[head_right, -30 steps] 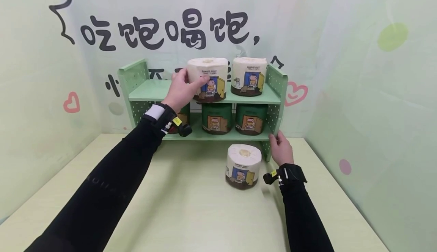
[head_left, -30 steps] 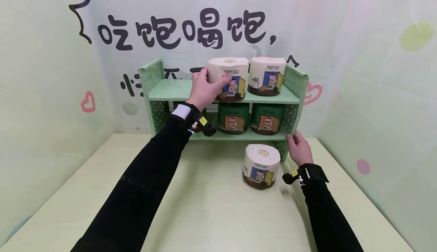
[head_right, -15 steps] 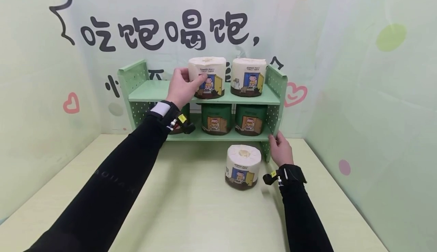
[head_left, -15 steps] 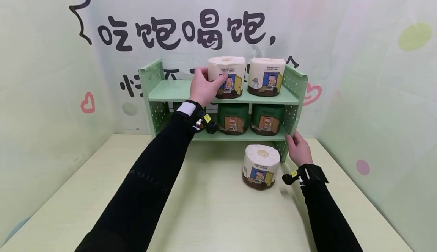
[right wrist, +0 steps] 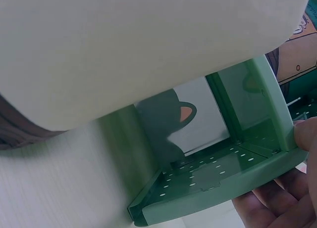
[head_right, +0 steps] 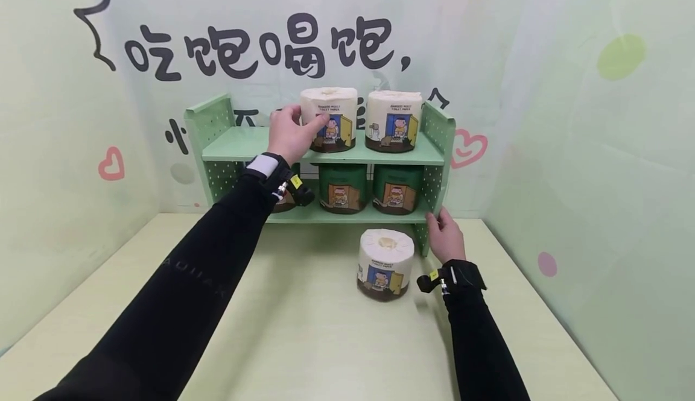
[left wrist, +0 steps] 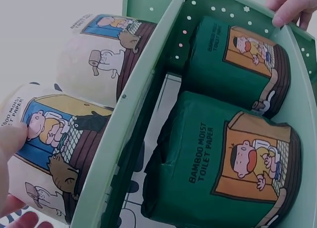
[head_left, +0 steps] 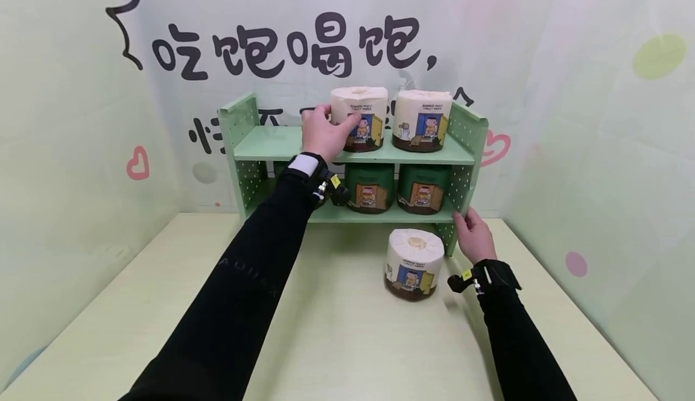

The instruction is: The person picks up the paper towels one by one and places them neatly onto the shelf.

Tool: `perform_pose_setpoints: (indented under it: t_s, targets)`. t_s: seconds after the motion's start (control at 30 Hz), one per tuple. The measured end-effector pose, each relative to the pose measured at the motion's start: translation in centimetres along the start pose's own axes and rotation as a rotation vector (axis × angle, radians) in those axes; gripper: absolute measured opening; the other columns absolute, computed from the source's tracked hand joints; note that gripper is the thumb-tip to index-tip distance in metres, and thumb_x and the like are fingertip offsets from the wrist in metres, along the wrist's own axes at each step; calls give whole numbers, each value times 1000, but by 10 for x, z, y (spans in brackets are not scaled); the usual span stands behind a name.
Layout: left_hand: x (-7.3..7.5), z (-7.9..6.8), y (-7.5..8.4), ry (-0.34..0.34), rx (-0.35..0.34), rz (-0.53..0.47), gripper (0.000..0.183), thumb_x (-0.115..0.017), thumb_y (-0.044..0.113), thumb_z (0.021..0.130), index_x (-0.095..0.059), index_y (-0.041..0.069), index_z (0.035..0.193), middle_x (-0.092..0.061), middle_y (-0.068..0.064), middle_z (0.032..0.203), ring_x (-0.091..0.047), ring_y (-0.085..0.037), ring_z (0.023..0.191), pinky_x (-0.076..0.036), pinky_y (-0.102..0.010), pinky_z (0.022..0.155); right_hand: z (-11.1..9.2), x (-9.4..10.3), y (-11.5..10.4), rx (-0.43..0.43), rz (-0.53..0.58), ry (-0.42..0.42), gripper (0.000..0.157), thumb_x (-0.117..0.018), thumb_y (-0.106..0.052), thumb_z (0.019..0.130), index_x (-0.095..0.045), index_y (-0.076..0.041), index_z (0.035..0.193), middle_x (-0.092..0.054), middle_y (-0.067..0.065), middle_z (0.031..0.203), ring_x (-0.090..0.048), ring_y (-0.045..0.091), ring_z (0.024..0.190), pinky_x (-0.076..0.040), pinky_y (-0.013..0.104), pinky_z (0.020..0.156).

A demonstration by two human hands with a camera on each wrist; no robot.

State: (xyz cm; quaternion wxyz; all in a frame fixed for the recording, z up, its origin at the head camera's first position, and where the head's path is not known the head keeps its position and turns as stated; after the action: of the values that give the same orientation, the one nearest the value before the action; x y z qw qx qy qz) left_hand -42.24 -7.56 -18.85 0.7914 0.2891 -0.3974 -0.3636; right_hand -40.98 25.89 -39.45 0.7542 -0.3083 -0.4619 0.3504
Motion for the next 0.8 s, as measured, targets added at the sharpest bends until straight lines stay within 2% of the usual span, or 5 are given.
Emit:
perform_pose_setpoints:
  t_s: [0.27, 0.4, 0.57, 0.7, 0.8]
  targets:
    - [-2, 0, -4, -16, -12, -58, 66, -67, 50, 90, -50, 5, 136, -48, -12, 119, -49, -17, 102, -48, -28, 79, 1, -1, 0, 2, 0, 5, 49, -42, -42, 107, -47, -12, 145, -56, 19, 132, -52, 34, 117, -41, 57, 97]
    - [0, -3, -7, -17, -18, -114, 68, -70, 46, 89, -47, 4, 137, -49, -12, 116, -49, -17, 93, -44, -28, 72, 1, -2, -1, 2, 2, 4, 49, -42, -41, 107, -46, -12, 146, -56, 19, 132, -52, 35, 117, -42, 57, 97]
    - [5, -9, -4, -11, -57, -175, 69, -70, 44, 89, -44, 4, 139, -43, -11, 131, -46, -17, 106, -46, -25, 84, 1, -1, -1, 6, 10, 5, 46, -43, -34, 108, -44, -11, 148, -54, 20, 134, -51, 35, 118, -41, 57, 98]
    - [11, -18, -3, -33, -107, -285, 65, -71, 42, 90, -46, 7, 139, -48, -8, 131, -48, -18, 113, -47, -28, 90, 2, -1, 0, 7, 9, 6, 47, -43, -35, 108, -44, -11, 148, -54, 20, 134, -51, 35, 118, -40, 57, 99]
    - [17, -31, -6, -73, -131, -377, 60, -72, 39, 91, -51, 8, 137, -53, -5, 129, -50, -15, 114, -46, -32, 93, 2, -2, 0, 12, 11, 6, 47, -43, -35, 108, -44, -10, 148, -54, 20, 134, -51, 35, 118, -41, 57, 98]
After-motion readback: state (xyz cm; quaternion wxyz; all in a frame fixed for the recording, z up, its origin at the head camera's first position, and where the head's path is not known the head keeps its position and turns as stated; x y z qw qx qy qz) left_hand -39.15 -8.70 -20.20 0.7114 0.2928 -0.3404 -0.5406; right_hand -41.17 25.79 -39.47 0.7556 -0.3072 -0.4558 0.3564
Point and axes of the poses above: each hand's wrist, its own z-axis towards the middle knuckle, its own x-axis out of the back of the hand, y = z × x, the point moved 1 cm from there along z, towards the middle knuckle
